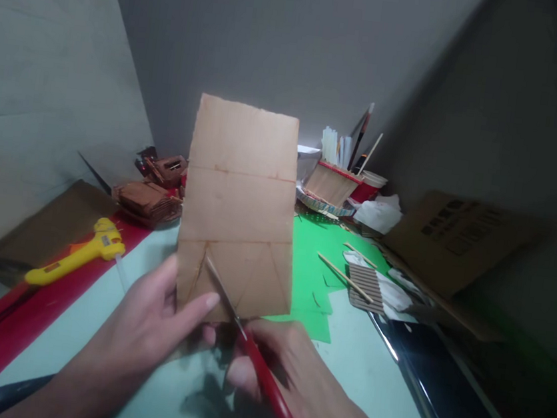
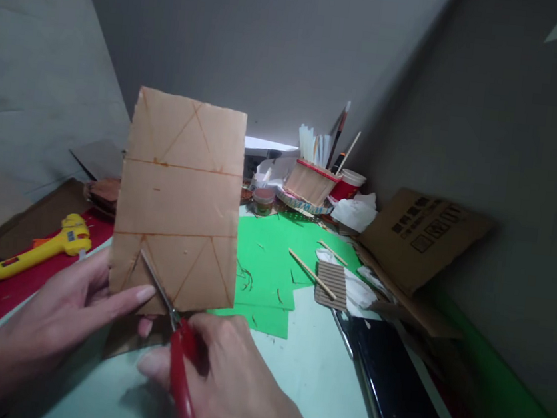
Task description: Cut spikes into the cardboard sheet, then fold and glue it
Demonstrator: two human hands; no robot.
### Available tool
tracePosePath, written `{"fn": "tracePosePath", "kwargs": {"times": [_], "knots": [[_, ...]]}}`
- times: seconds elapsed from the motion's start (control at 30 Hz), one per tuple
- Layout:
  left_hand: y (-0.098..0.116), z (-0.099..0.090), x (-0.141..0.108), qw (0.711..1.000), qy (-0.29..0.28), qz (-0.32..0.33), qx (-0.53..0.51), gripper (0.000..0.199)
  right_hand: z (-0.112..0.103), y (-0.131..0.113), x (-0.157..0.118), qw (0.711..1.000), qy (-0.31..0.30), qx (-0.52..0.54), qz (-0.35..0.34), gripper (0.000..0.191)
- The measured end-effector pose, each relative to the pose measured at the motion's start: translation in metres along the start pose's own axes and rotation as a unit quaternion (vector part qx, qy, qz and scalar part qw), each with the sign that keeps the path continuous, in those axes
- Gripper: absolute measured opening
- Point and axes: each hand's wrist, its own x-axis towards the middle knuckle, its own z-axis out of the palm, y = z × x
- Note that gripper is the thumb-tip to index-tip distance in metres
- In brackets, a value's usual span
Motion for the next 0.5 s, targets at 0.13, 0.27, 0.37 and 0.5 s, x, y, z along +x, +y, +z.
{"fn": "tracePosePath", "kwargs": {"times": [0.13,0.27,0.37,0.5], "knots": [[0.003,0.002,0.002,0.999,-0.036,-0.001,0.025,0.017,0.003,0.011,0.004,1.0,0.013,-0.022,0.0,0.028],[0.004,0.002,0.002,0.999,-0.033,-0.004,0.011,0.016,0.006,0.019,0.005,0.998,0.025,-0.054,-0.027,0.028],[0.006,0.003,0.001,0.999,-0.027,-0.016,0.015,0.019,0.008,0.023,0.006,0.997,0.034,-0.053,-0.054,0.029],[0.009,0.003,0.001,0.999,-0.021,-0.023,0.013,0.023,0.013,0.028,0.01,0.993,0.05,-0.077,-0.078,0.023]]}}
